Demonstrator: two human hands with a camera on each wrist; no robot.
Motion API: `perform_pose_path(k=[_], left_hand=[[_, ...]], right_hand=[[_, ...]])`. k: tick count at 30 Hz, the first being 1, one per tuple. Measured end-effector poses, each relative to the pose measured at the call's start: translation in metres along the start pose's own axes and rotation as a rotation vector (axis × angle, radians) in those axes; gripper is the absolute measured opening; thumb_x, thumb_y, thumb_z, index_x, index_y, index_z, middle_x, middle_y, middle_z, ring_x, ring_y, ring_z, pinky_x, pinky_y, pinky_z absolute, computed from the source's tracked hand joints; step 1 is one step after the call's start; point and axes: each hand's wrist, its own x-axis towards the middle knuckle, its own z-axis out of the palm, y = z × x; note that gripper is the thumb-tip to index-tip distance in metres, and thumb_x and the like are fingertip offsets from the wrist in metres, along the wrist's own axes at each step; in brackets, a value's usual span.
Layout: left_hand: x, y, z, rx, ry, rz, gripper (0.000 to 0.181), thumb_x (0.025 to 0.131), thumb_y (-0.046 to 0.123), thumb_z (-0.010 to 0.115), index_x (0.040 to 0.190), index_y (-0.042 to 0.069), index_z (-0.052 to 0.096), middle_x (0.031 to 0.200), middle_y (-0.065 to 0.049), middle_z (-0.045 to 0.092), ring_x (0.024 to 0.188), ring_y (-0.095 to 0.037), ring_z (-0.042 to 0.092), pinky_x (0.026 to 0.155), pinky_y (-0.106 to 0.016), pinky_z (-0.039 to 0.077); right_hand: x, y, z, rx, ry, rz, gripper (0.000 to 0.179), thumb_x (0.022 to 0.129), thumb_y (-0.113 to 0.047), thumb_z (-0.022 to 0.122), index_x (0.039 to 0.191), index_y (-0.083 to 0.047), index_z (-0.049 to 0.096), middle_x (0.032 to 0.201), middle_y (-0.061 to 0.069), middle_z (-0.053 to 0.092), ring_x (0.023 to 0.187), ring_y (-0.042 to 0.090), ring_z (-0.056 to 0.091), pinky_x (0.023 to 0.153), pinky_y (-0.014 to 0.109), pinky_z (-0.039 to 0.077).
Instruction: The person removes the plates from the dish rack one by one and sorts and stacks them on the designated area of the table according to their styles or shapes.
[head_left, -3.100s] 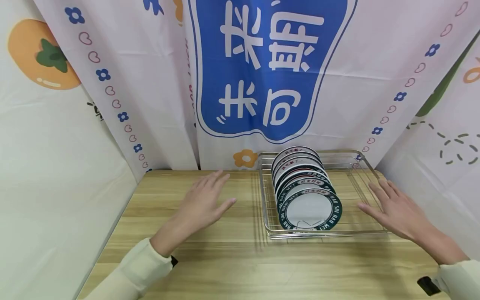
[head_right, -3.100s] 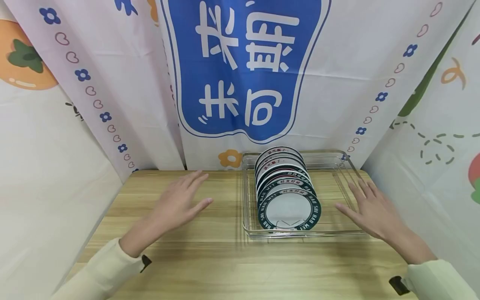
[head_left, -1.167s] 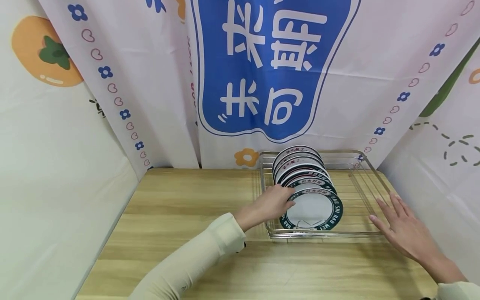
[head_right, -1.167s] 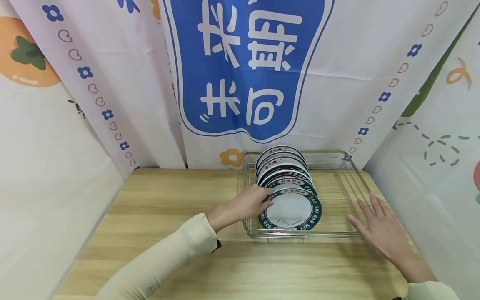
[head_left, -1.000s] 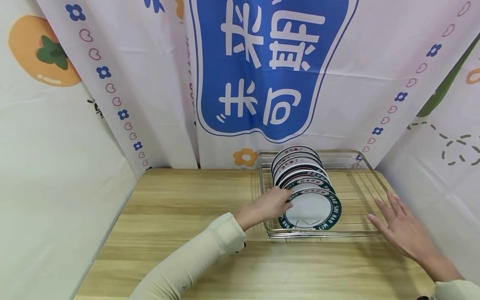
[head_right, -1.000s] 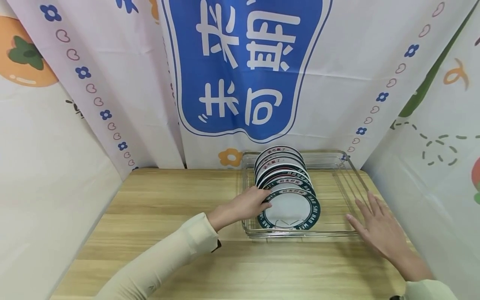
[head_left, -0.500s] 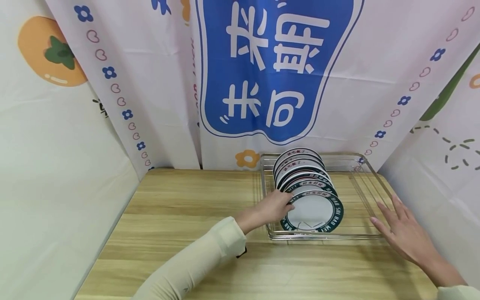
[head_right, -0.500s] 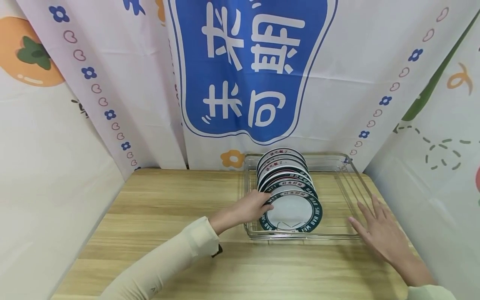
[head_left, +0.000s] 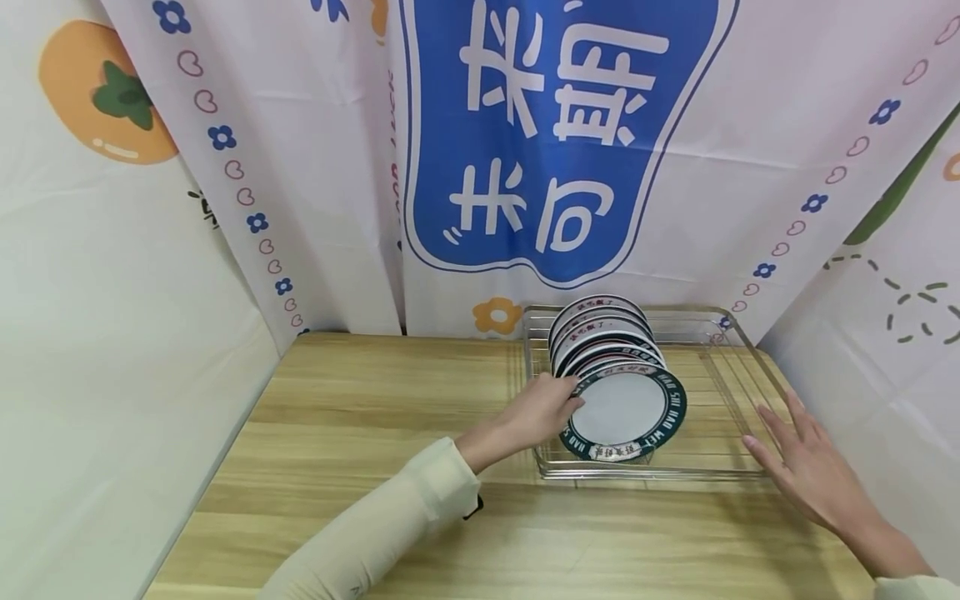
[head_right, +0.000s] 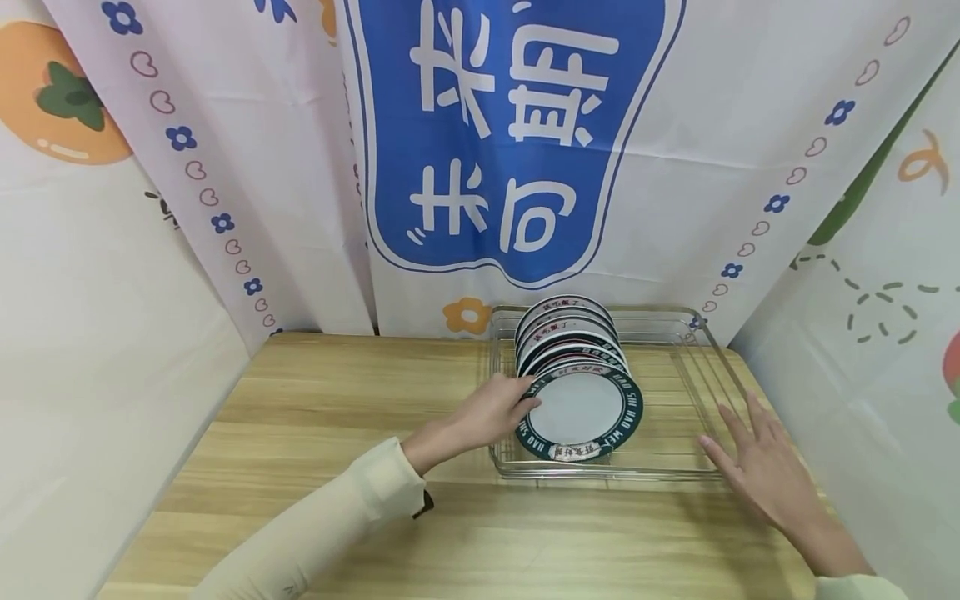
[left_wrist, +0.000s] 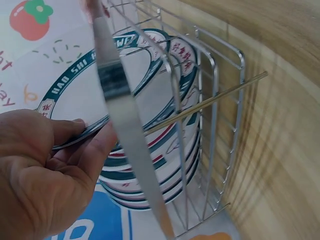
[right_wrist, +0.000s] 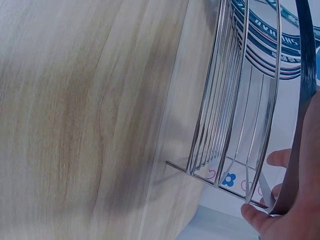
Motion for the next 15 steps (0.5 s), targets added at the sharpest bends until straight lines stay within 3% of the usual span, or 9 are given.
perform_pose_path(k=[6, 15], left_hand=[[-0.011, 0.004, -0.016, -0.078, 0.052, -0.01, 0.021, 0.11, 0.013, 0.059, 0.09, 0.006, 0.059, 0.062, 0.005, 0.047, 0.047, -0.003, 0.041, 0.047, -0.016, 0.038], [-0.039, 0.001, -0.044, -0.185, 0.224, 0.013, 0.01, 0.108, 0.007, 0.06, 0.103, 0.0, 0.066, 0.064, 0.004, 0.046, 0.048, -0.003, 0.036, 0.046, -0.017, 0.034]], right_hand=[[0.0, 0.001, 0.002, 0.022, 0.046, -0.023, 0.064, 0.109, -0.035, 0.055, 0.155, 0.008, 0.042, 0.172, 0.033, 0.002, 0.136, 0.073, 0.027, 0.102, 0.084, 0.025], [-0.001, 0.003, 0.001, 0.026, 0.065, -0.036, 0.064, 0.109, -0.034, 0.054, 0.153, 0.011, 0.043, 0.172, 0.032, 0.004, 0.137, 0.071, 0.028, 0.105, 0.081, 0.024]])
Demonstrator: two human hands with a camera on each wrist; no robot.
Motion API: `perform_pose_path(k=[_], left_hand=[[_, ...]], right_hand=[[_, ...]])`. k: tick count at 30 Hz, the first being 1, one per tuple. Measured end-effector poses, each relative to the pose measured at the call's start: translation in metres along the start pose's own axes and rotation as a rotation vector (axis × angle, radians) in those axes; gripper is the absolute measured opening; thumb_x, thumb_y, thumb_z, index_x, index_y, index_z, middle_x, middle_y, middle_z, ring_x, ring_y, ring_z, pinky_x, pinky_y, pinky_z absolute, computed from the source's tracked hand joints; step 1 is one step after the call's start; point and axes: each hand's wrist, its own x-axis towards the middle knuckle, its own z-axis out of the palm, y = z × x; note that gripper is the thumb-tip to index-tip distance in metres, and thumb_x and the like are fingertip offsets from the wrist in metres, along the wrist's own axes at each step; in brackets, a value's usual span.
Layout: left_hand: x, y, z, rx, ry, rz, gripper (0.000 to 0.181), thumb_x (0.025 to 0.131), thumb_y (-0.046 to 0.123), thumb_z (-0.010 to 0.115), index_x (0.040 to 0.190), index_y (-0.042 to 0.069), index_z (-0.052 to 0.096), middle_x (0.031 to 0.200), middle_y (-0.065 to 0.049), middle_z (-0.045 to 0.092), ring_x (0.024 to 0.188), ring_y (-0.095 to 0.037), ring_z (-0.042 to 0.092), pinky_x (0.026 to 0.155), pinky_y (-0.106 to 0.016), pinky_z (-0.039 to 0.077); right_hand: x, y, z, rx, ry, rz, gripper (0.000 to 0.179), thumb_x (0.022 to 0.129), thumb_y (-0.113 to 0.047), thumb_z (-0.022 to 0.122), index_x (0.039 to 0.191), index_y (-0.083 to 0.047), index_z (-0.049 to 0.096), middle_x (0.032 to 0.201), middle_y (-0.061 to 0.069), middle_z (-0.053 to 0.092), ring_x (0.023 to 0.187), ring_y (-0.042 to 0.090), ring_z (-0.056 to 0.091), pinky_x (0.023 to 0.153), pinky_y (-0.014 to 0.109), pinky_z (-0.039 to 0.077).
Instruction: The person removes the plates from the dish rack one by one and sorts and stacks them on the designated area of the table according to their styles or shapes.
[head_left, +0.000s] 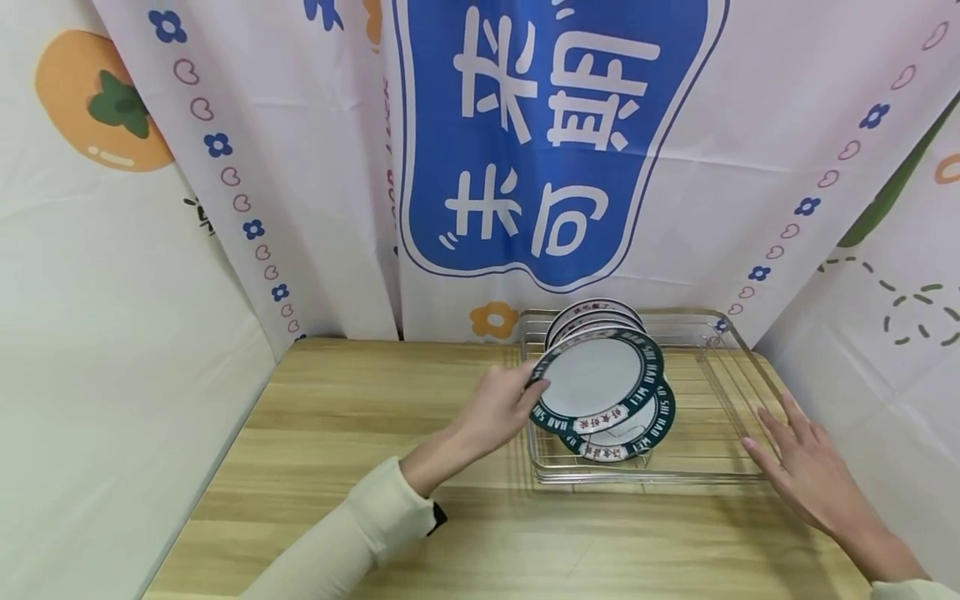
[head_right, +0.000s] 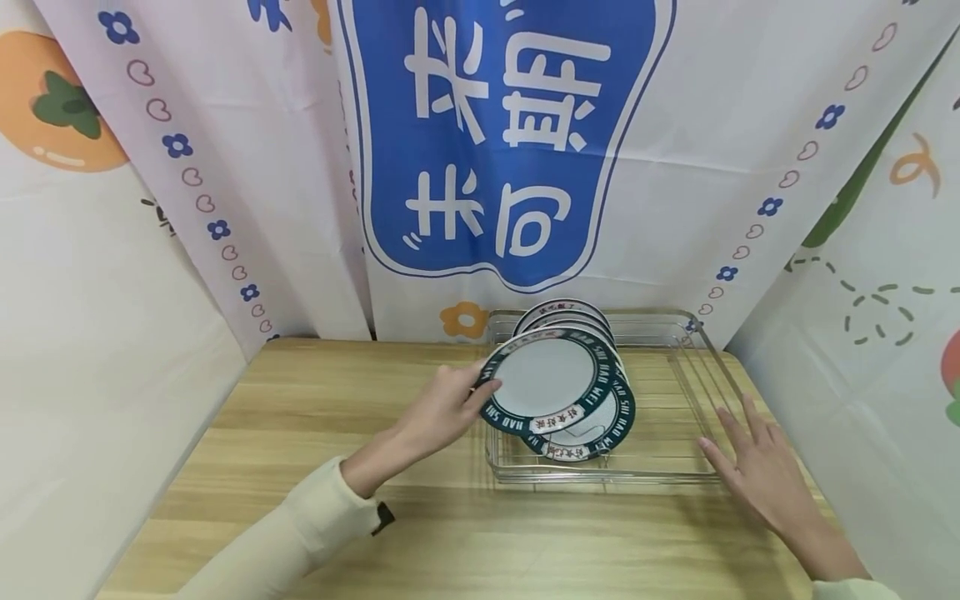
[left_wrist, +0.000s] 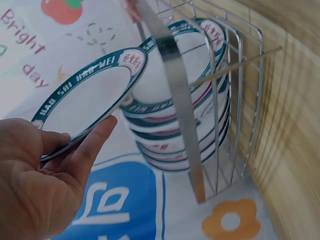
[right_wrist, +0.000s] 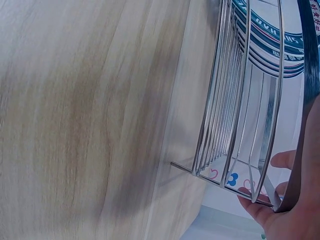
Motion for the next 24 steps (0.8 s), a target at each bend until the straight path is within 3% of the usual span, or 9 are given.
perform_pose_path(k=[5, 8, 11, 14, 20, 24], left_hand=[[-0.016, -0.008, -0.024, -0.027, 0.108, 0.034, 0.01, 0.104, 0.001, 0.064, 0.112, -0.003, 0.069, 0.068, -0.002, 0.058, 0.05, -0.002, 0.04, 0.045, -0.02, 0.039], [-0.026, -0.013, -0.039, -0.041, 0.155, 0.007, 0.018, 0.103, 0.0, 0.065, 0.119, -0.005, 0.07, 0.077, -0.009, 0.07, 0.051, -0.004, 0.051, 0.046, -0.022, 0.047], [-0.035, -0.019, -0.052, -0.073, 0.174, -0.07, 0.022, 0.104, 0.003, 0.065, 0.124, -0.006, 0.069, 0.091, -0.017, 0.077, 0.062, -0.01, 0.069, 0.052, -0.022, 0.056], [-0.043, -0.028, -0.065, -0.116, 0.174, -0.17, 0.027, 0.106, 0.006, 0.063, 0.13, -0.008, 0.066, 0.099, -0.02, 0.078, 0.075, -0.019, 0.077, 0.06, -0.023, 0.06], [-0.056, -0.054, -0.09, -0.131, 0.164, -0.382, 0.027, 0.109, 0.014, 0.06, 0.127, -0.005, 0.065, 0.089, -0.012, 0.076, 0.071, -0.021, 0.075, 0.06, -0.025, 0.06], [-0.061, -0.074, -0.099, -0.205, 0.133, -0.51, 0.035, 0.112, 0.02, 0.054, 0.138, -0.005, 0.058, 0.094, -0.014, 0.075, 0.075, -0.02, 0.075, 0.065, -0.026, 0.061]], right_hand=[[0.0, 0.001, 0.002, 0.005, 0.006, 0.004, 0.064, 0.109, -0.034, 0.055, 0.152, 0.012, 0.043, 0.173, 0.031, 0.003, 0.135, 0.072, 0.028, 0.106, 0.081, 0.022], [0.0, 0.001, 0.002, 0.003, 0.013, 0.001, 0.064, 0.109, -0.033, 0.055, 0.151, 0.014, 0.044, 0.172, 0.031, 0.004, 0.136, 0.072, 0.028, 0.109, 0.08, 0.021], [0.0, 0.002, 0.003, -0.002, 0.018, -0.003, 0.065, 0.109, -0.033, 0.054, 0.15, 0.015, 0.043, 0.172, 0.031, 0.005, 0.136, 0.071, 0.03, 0.11, 0.078, 0.021], [0.0, 0.002, 0.004, -0.007, 0.023, -0.004, 0.066, 0.109, -0.034, 0.054, 0.151, 0.016, 0.042, 0.173, 0.031, 0.005, 0.134, 0.07, 0.031, 0.109, 0.078, 0.022], [-0.001, 0.003, 0.005, -0.012, 0.036, -0.015, 0.065, 0.109, -0.033, 0.054, 0.149, 0.017, 0.043, 0.171, 0.034, 0.008, 0.137, 0.07, 0.031, 0.114, 0.074, 0.019], [-0.001, 0.003, 0.005, -0.011, 0.042, -0.024, 0.064, 0.109, -0.032, 0.055, 0.148, 0.018, 0.044, 0.17, 0.036, 0.011, 0.139, 0.068, 0.03, 0.117, 0.072, 0.017]])
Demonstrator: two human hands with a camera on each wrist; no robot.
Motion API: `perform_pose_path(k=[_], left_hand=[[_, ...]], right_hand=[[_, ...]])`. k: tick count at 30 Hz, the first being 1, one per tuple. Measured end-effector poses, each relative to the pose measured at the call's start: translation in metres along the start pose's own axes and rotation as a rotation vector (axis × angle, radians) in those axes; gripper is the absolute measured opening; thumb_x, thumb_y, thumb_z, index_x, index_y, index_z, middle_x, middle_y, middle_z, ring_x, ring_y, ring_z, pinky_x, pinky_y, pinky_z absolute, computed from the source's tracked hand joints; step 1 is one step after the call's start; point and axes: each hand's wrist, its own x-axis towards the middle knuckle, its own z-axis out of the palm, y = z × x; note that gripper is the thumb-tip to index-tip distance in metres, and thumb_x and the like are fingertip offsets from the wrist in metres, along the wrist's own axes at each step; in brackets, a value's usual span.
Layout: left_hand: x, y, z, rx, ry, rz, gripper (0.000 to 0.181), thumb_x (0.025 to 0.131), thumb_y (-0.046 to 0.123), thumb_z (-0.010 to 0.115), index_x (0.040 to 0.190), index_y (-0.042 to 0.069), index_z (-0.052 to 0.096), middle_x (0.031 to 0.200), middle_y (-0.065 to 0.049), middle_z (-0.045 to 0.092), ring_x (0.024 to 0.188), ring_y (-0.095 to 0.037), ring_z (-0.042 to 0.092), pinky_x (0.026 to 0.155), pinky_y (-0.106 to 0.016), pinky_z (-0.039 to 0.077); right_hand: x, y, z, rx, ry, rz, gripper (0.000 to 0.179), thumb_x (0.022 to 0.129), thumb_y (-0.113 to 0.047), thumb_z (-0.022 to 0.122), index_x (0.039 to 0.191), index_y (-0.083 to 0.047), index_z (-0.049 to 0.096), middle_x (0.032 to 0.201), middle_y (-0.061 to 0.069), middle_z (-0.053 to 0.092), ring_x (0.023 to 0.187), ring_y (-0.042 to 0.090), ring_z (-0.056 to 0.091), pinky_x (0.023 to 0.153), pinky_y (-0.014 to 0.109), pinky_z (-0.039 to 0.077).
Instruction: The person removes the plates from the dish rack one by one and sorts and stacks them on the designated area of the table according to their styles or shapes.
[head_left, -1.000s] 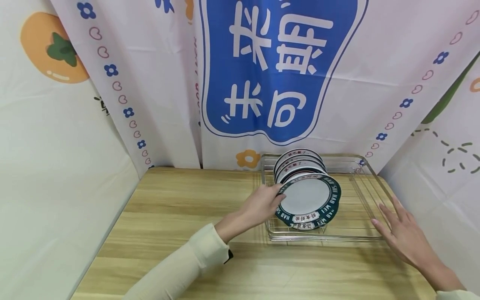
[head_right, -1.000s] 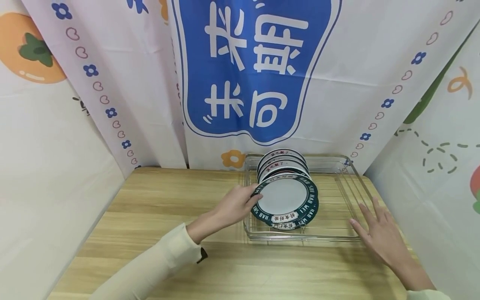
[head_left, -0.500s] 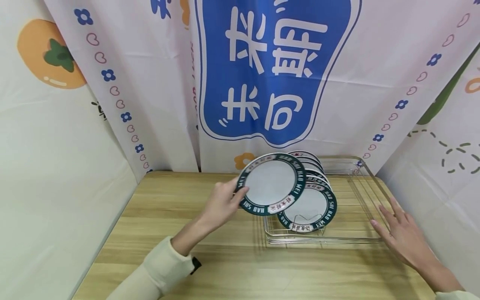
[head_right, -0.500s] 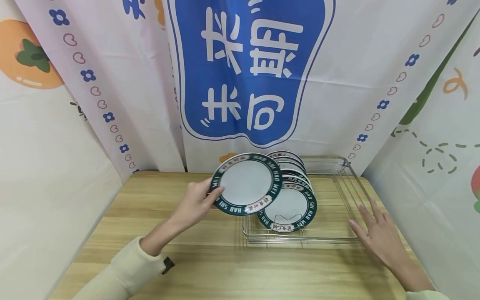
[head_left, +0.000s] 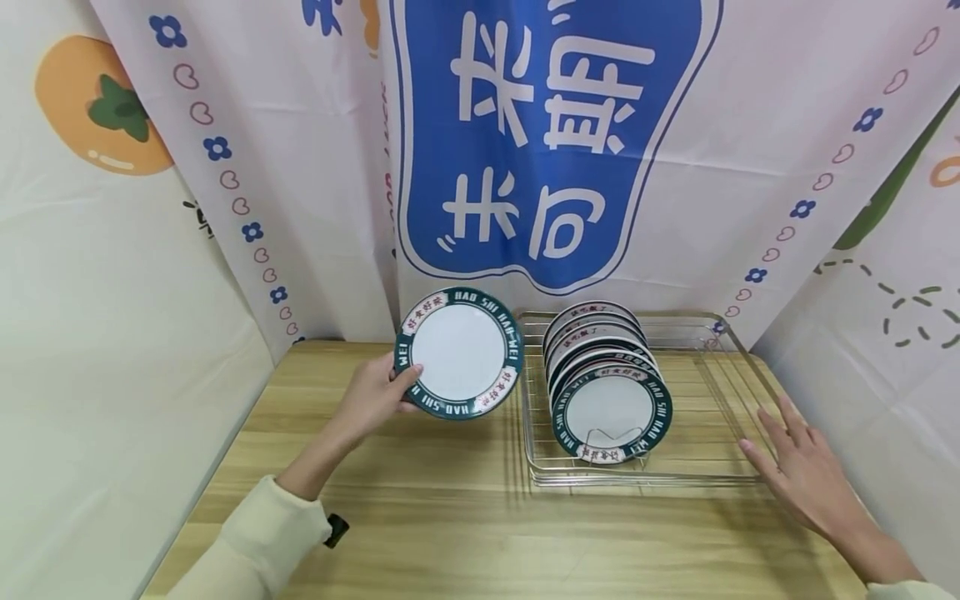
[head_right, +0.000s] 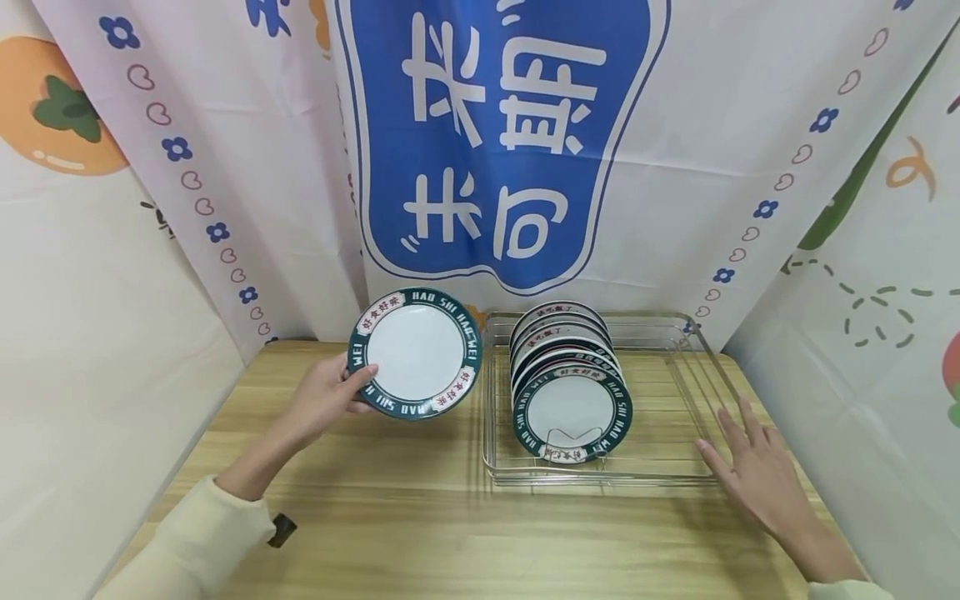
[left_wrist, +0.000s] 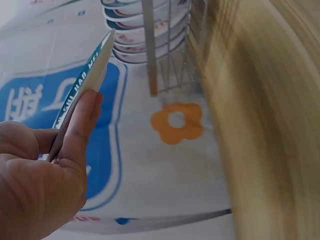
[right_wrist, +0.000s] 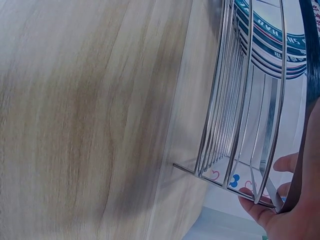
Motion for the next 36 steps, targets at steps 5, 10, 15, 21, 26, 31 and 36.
perform_pose_path(k=[5, 10, 15, 21, 26, 31, 36], left_hand=[[0.013, -0.022, -0.001, -0.19, -0.011, -0.136, 0.044, 0.113, 0.014, 0.05, 0.149, -0.01, 0.046, 0.109, -0.024, 0.073, 0.084, -0.024, 0.078, 0.078, -0.034, 0.064], [0.026, -0.043, 0.005, -0.296, 0.004, -0.183, 0.046, 0.112, 0.009, 0.049, 0.15, -0.015, 0.041, 0.118, -0.032, 0.07, 0.087, -0.024, 0.079, 0.081, -0.033, 0.063], [0.041, -0.06, 0.013, -0.382, -0.016, -0.208, 0.045, 0.111, 0.005, 0.048, 0.147, -0.021, 0.04, 0.117, -0.035, 0.07, 0.087, -0.027, 0.079, 0.081, -0.033, 0.063], [0.058, -0.076, 0.025, -0.444, -0.071, -0.296, 0.045, 0.112, 0.004, 0.046, 0.148, -0.021, 0.037, 0.108, -0.028, 0.073, 0.084, -0.023, 0.078, 0.084, -0.035, 0.063], [0.068, -0.085, 0.036, -0.486, -0.096, -0.338, 0.045, 0.112, 0.002, 0.045, 0.146, -0.024, 0.034, 0.105, -0.029, 0.073, 0.084, -0.026, 0.079, 0.084, -0.035, 0.062], [0.077, -0.09, 0.042, -0.496, -0.106, -0.356, 0.045, 0.112, 0.0, 0.044, 0.148, -0.023, 0.031, 0.109, -0.033, 0.071, 0.086, -0.029, 0.08, 0.083, -0.035, 0.063], [0.08, -0.095, 0.048, -0.486, -0.1, -0.403, 0.044, 0.111, 0.0, 0.044, 0.148, -0.022, 0.033, 0.104, -0.032, 0.072, 0.084, -0.031, 0.08, 0.08, -0.036, 0.063]], right_hand=[[0.0, 0.0, -0.001, 0.005, -0.001, 0.002, 0.065, 0.109, -0.033, 0.055, 0.149, 0.017, 0.044, 0.167, 0.039, 0.015, 0.143, 0.066, 0.027, 0.12, 0.07, 0.015], [-0.001, 0.0, -0.001, 0.01, 0.001, 0.003, 0.064, 0.109, -0.032, 0.054, 0.149, 0.018, 0.043, 0.168, 0.038, 0.014, 0.146, 0.065, 0.024, 0.122, 0.069, 0.012], [0.0, 0.001, -0.001, -0.004, 0.001, -0.012, 0.063, 0.109, -0.032, 0.054, 0.148, 0.018, 0.045, 0.168, 0.038, 0.014, 0.15, 0.061, 0.024, 0.119, 0.07, 0.017], [0.001, 0.0, 0.0, -0.005, -0.008, -0.008, 0.063, 0.11, -0.032, 0.053, 0.148, 0.018, 0.044, 0.169, 0.037, 0.013, 0.151, 0.06, 0.024, 0.114, 0.073, 0.021], [0.001, -0.001, 0.0, -0.01, -0.011, -0.001, 0.063, 0.11, -0.032, 0.053, 0.147, 0.019, 0.045, 0.168, 0.038, 0.014, 0.149, 0.061, 0.025, 0.113, 0.073, 0.022], [0.004, -0.001, 0.0, -0.017, 0.005, -0.005, 0.063, 0.11, -0.032, 0.053, 0.146, 0.019, 0.046, 0.166, 0.04, 0.018, 0.146, 0.063, 0.028, 0.111, 0.072, 0.024], [0.003, 0.0, 0.001, -0.029, 0.025, -0.01, 0.061, 0.109, -0.032, 0.055, 0.144, 0.018, 0.05, 0.163, 0.042, 0.024, 0.14, 0.065, 0.034, 0.107, 0.071, 0.029]])
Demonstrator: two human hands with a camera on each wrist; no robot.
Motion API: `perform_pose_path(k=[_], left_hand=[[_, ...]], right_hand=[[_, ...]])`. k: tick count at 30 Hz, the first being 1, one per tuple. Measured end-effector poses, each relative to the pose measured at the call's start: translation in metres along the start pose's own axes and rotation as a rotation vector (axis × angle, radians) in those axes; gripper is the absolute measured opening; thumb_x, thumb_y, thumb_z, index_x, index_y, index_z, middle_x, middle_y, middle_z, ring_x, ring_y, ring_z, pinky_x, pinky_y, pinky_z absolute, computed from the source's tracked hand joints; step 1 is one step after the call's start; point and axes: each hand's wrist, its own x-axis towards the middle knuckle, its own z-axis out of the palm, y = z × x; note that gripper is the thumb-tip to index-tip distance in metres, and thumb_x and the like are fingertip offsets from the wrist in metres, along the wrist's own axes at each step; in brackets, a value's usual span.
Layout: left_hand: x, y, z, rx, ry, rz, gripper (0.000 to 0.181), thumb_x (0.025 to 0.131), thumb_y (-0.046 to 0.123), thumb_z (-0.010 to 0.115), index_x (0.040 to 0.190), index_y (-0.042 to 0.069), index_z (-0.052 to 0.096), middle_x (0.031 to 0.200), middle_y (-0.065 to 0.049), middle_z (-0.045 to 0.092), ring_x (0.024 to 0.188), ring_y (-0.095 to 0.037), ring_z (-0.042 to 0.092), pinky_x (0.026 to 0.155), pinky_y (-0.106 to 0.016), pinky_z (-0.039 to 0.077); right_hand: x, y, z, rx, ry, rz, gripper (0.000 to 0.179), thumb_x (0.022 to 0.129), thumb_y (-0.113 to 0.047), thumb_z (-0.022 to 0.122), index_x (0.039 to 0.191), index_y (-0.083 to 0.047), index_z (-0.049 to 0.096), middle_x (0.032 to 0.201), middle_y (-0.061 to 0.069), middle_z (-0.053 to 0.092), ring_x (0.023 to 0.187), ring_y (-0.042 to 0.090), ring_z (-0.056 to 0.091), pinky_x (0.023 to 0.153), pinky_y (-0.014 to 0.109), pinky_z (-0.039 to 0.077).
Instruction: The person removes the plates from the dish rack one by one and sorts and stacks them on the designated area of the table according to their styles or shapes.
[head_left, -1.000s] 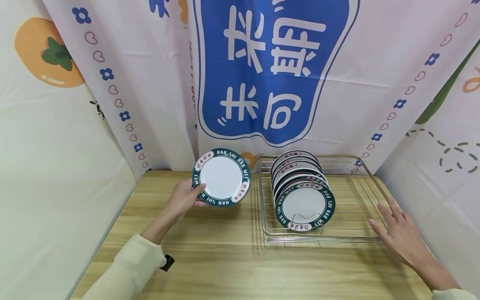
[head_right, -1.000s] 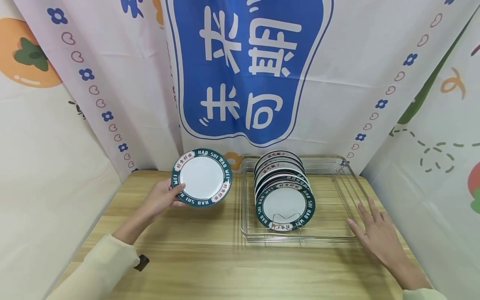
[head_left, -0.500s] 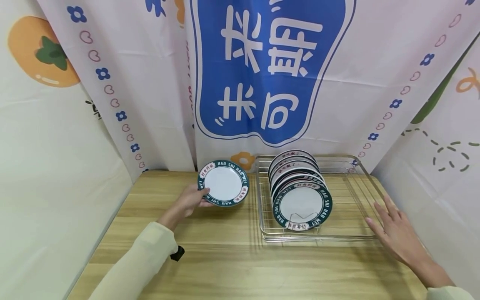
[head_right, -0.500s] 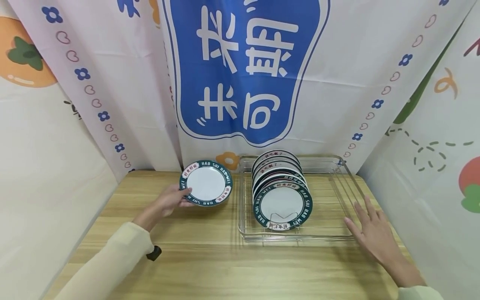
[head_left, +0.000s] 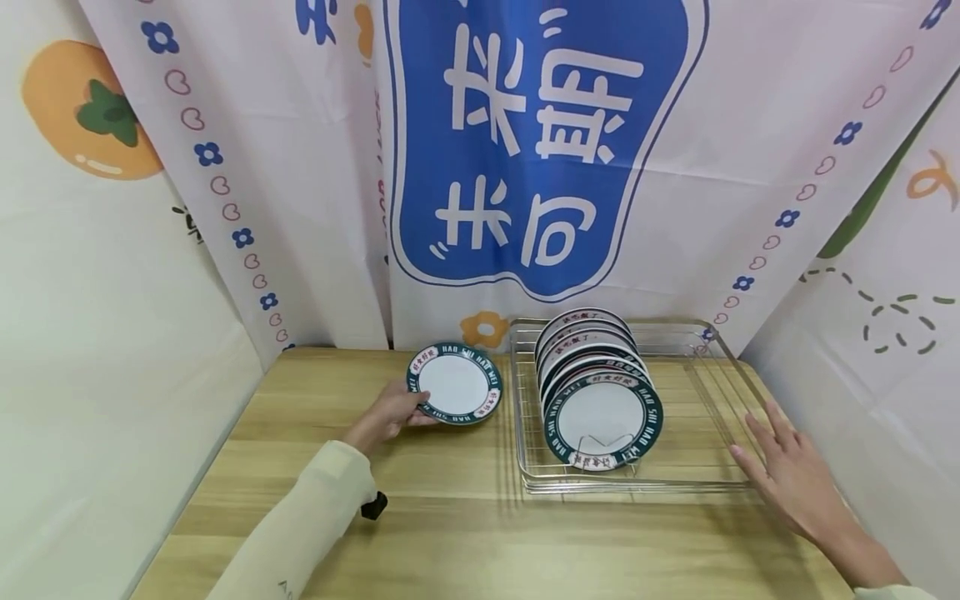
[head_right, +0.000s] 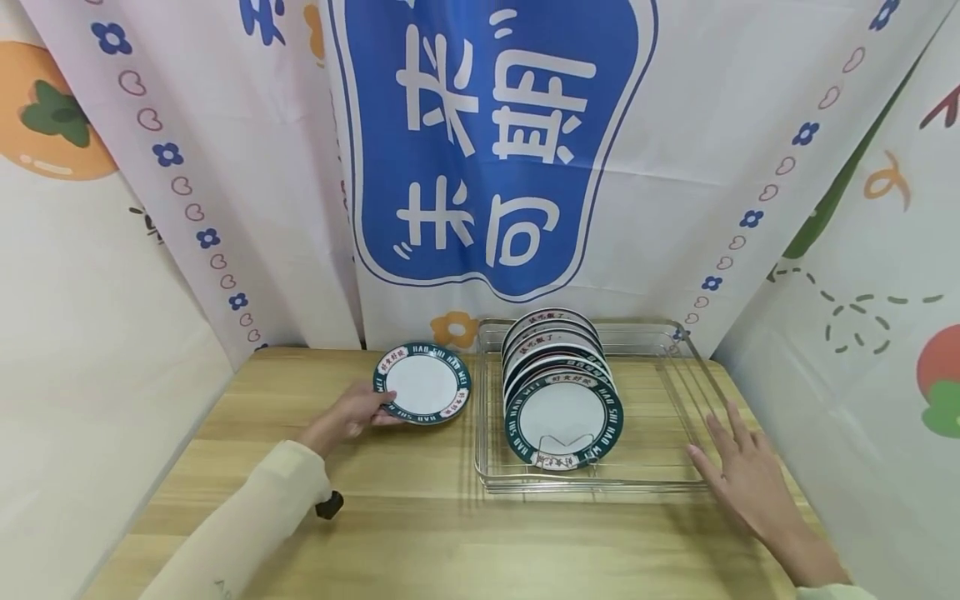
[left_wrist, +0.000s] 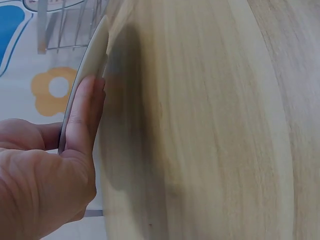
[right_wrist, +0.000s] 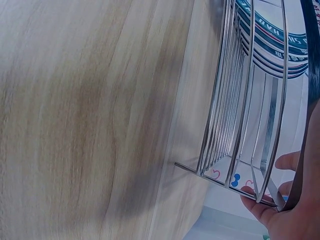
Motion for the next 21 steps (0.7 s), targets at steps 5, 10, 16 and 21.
perform_pose_path(k=[5, 10, 16, 21], left_hand=[[0.0028, -0.0061, 0.0039, 0.006, 0.01, -0.022, 0.042, 0.111, -0.001, 0.044, 0.145, -0.022, 0.035, 0.095, -0.029, 0.073, 0.077, -0.029, 0.079, 0.077, -0.035, 0.063], [0.0076, -0.0066, 0.0055, 0.012, 0.017, -0.034, 0.044, 0.11, -0.002, 0.046, 0.146, -0.023, 0.033, 0.09, -0.026, 0.073, 0.073, -0.026, 0.079, 0.076, -0.034, 0.063], [0.0099, -0.0055, 0.0049, 0.043, 0.059, -0.062, 0.043, 0.107, -0.005, 0.052, 0.142, -0.023, 0.035, 0.086, -0.025, 0.071, 0.066, -0.022, 0.076, 0.071, -0.032, 0.063], [0.0071, -0.0073, 0.0012, 0.138, 0.065, -0.073, 0.04, 0.108, 0.0, 0.056, 0.138, -0.021, 0.041, 0.085, -0.023, 0.072, 0.064, -0.023, 0.077, 0.069, -0.029, 0.063]], right_hand=[[-0.003, 0.0003, 0.001, -0.001, 0.005, 0.001, 0.06, 0.109, -0.032, 0.055, 0.144, 0.017, 0.05, 0.165, 0.04, 0.023, 0.136, 0.066, 0.037, 0.106, 0.071, 0.029], [-0.0044, -0.001, 0.0008, 0.012, 0.016, 0.013, 0.06, 0.109, -0.032, 0.055, 0.145, 0.016, 0.05, 0.166, 0.038, 0.021, 0.129, 0.069, 0.038, 0.104, 0.072, 0.03], [-0.0049, -0.0012, 0.0007, 0.016, 0.022, 0.011, 0.06, 0.109, -0.032, 0.056, 0.146, 0.015, 0.05, 0.168, 0.036, 0.017, 0.127, 0.07, 0.039, 0.103, 0.072, 0.03], [-0.0039, -0.0003, 0.001, 0.014, 0.03, -0.002, 0.059, 0.109, -0.031, 0.056, 0.145, 0.015, 0.05, 0.168, 0.036, 0.017, 0.128, 0.069, 0.04, 0.104, 0.072, 0.03]])
